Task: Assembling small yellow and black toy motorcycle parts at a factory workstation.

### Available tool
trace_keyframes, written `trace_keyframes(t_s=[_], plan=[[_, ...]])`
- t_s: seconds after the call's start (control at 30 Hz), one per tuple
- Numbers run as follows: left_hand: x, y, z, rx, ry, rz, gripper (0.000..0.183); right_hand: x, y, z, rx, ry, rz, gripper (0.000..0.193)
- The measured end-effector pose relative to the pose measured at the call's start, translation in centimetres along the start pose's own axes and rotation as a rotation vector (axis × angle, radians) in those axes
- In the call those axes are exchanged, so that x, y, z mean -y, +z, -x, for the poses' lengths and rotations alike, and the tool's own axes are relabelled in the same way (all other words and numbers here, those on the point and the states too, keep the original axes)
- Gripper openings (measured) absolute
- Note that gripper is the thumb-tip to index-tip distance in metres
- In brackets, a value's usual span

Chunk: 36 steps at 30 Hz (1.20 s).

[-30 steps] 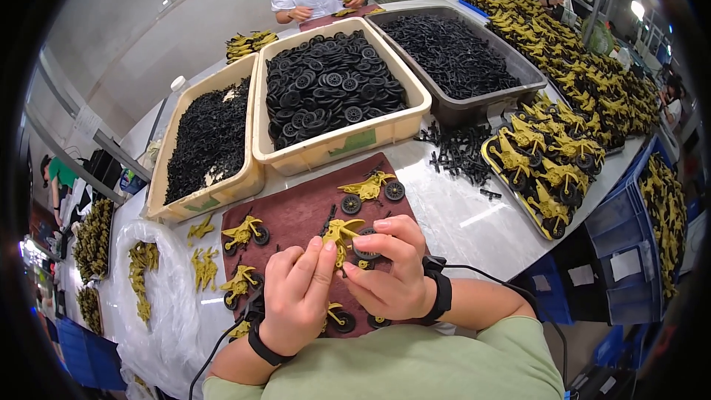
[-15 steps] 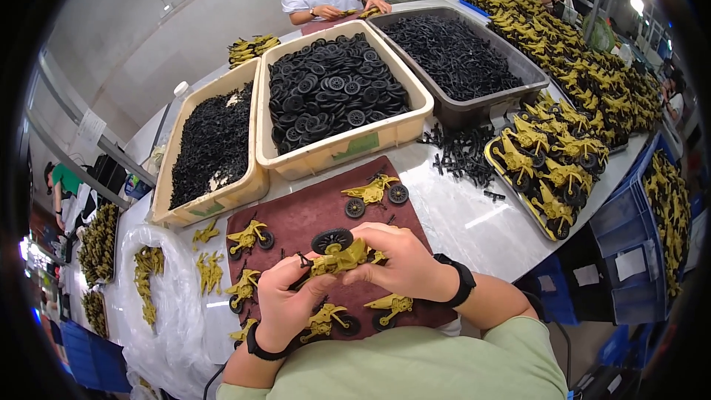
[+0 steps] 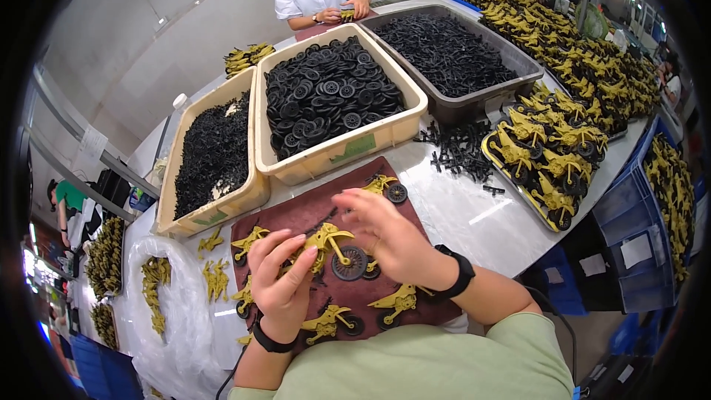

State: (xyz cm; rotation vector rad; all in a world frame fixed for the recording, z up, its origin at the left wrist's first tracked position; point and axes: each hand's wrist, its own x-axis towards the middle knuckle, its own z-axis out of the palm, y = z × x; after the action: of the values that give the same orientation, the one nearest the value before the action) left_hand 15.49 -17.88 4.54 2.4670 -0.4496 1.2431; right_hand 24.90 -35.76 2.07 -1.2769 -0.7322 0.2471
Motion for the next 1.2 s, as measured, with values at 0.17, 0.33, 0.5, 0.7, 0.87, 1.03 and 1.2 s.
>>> trace_keyframes(t_s=[0.17, 0.33, 0.5, 0.7, 0.87, 1.03, 1.2], plan=[[0.3, 0.1, 1.6, 0.123, 0.115, -0.115, 0.037, -0.1, -0.8, 0.5, 0.218, 0.362, -0.239, 0.041], [-0.4, -0.1, 1.4, 0.236, -0.094, -0.014, 0.059, -0.5, -0.8, 0.2, 0.145, 0.260, -0.114, 0.033], [0.0, -0.2, 2.2, 0.232, -0.670, 0.660, 0.057, -0.6, -0.8, 0.3, 0.130, 0.208, -0.039, 0.032], [-0.7, -0.2, 2.4, 0.130, -0.726, 0.876, 0.029, -0.8, -0.4, 0.4, 0.135, 0.188, -0.065, 0.033], [-0.1, 0.2, 3.1, 0.109, -0.595, 0.795, 0.025, -1.3, 0.0, 0.9, 0.099, 0.121, 0.041, 0.034], [1.0, -0.4, 2.1, 0.209, -0.704, 0.781, 0.028, -1.9, -0.4, 0.6, 0.112, 0.159, 0.080, 0.033], [4.8, -0.6, 0.6, 0.377, -0.660, 0.379, 0.028, -2.1, -0.7, -0.1, -0.018, 0.071, 0.086, 0.044]])
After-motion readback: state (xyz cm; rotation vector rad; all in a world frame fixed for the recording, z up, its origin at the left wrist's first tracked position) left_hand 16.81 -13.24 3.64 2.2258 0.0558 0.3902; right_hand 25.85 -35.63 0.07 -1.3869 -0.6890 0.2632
